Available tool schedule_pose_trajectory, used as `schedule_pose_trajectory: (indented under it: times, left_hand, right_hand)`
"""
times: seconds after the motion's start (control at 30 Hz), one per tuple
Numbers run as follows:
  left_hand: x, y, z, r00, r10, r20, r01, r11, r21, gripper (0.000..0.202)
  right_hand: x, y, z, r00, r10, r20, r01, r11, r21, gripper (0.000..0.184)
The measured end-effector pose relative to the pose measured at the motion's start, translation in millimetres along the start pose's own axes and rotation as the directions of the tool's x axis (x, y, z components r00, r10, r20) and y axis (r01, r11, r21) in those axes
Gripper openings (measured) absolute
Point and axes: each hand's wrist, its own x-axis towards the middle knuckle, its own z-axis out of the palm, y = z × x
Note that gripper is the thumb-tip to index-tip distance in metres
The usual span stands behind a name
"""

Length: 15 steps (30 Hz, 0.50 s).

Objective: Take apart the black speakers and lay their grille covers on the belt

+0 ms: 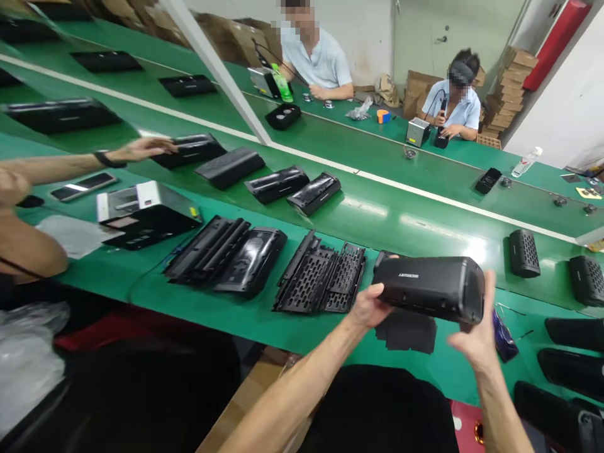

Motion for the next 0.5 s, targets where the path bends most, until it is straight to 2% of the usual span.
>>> schedule_pose_trajectory:
  times: [0.07, 0.13, 0.17, 0.23, 0.27, 0.33, 0.4, 0.43, 0.5]
  left_hand:
    - [-10.7, -26.6, -2.1, 0.976, -0.202, 0.079, 0.207, 0.976, -0.067, 0.07]
    - [-19.6, -32.3, -4.7, 0.946, -0.3, 0.125, 0.299, 0.954, 0.026, 0.076]
    - [-22.8, -26.3, -5.8, 0.955, -0.279, 0.101, 0.268, 0.958, 0.105, 0.08]
    - [-26.5, -1.9, -6.3, 0.992, -0.124, 0.026, 0.111, 0.949, 0.295, 0.098]
    - [-27.0, 12.7, -5.0, 0.999, -0.042, 0.014, 0.033, 0.919, 0.393, 0.11]
    - [-27.0, 36.5, 0.6, 0.997, -0.017, 0.073, -0.031, 0.789, 0.614, 0.126]
    - [-29.0, 45.6, 6.9, 0.99, -0.083, 0.113, -0.036, 0.626, 0.779, 0.119]
    - [-32.0, 44.5, 8.8, 0.989, -0.108, 0.105, -0.024, 0.575, 0.818, 0.111]
    - [-43.4, 35.5, 8.2, 0.991, -0.125, 0.051, 0.029, 0.563, 0.826, 0.1]
  right_hand:
    - [-4.3, 9.4, 16.4, 0.998, 0.057, 0.017, -0.056, 0.997, -0.057, 0.099]
    - [-4.1, 3.8, 19.8, 0.999, 0.038, 0.015, -0.036, 0.993, -0.113, 0.104]
    - [-2.8, -3.4, 16.1, 1.0, 0.006, 0.025, -0.002, 0.987, -0.162, 0.111]
    - [0.3, -21.2, 3.5, 0.996, -0.041, 0.079, 0.065, 0.939, -0.337, 0.118]
    - [1.2, -29.3, -2.3, 0.991, -0.038, 0.131, 0.093, 0.888, -0.45, 0.116]
    - [0.7, -40.0, -7.4, 0.971, 0.016, 0.237, 0.145, 0.753, -0.642, 0.106]
    - [-3.5, -42.9, -3.9, 0.946, 0.091, 0.31, 0.18, 0.645, -0.742, 0.1]
    - [-7.2, -42.0, -1.5, 0.934, 0.13, 0.334, 0.185, 0.623, -0.76, 0.1]
    - [-18.2, -36.8, -1.3, 0.907, 0.198, 0.372, 0.162, 0.652, -0.741, 0.103]
